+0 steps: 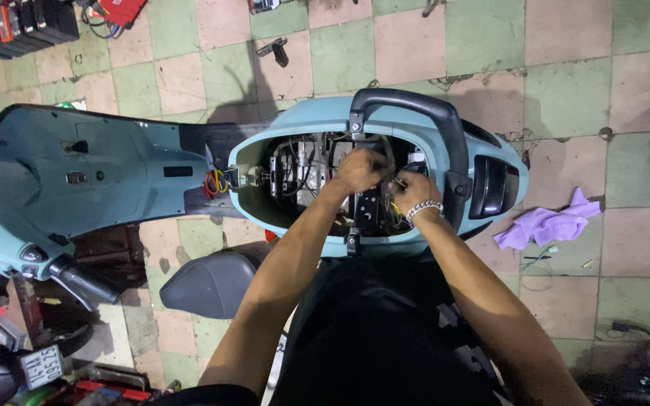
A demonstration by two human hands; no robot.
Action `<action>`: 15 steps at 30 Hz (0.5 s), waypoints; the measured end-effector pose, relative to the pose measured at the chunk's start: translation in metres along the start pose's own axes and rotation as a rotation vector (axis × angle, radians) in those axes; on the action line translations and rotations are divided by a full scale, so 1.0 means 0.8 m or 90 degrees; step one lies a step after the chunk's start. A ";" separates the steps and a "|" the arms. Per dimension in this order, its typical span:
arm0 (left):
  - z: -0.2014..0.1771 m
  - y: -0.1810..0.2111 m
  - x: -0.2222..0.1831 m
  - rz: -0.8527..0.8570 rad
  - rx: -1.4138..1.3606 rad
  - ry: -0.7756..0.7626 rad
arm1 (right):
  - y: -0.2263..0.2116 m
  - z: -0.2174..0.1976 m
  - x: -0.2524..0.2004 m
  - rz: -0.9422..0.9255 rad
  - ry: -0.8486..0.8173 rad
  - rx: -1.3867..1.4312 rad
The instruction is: The person repairs the internal components of a scooter by using a socket wrench to tighten bolts on a battery and manipulating electrical wires and connectors inside the under-seat compartment.
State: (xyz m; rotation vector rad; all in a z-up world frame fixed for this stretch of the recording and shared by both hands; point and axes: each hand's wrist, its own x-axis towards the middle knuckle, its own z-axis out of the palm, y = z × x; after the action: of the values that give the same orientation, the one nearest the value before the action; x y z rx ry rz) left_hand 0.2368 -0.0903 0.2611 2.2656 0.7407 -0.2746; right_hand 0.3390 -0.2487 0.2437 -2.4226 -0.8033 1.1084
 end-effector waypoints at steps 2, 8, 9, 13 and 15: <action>-0.001 -0.006 -0.001 -0.026 -0.100 0.009 | 0.000 -0.008 0.000 -0.065 0.027 0.016; 0.026 0.001 -0.002 -0.044 -0.198 0.146 | 0.009 -0.038 0.007 -0.119 0.047 0.015; 0.026 0.002 -0.004 -0.043 -0.200 0.146 | 0.007 -0.043 0.007 -0.143 0.072 0.023; 0.040 0.021 -0.039 -0.166 -0.119 0.081 | 0.006 -0.071 0.008 -0.107 0.069 -0.003; 0.059 0.033 -0.053 -0.217 -0.098 0.036 | 0.006 -0.076 0.009 -0.109 0.046 0.000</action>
State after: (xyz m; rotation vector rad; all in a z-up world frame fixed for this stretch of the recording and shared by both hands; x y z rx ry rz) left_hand 0.2191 -0.1569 0.2593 2.0036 1.1395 -0.3017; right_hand 0.3917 -0.2526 0.2755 -2.3291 -0.9672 0.9509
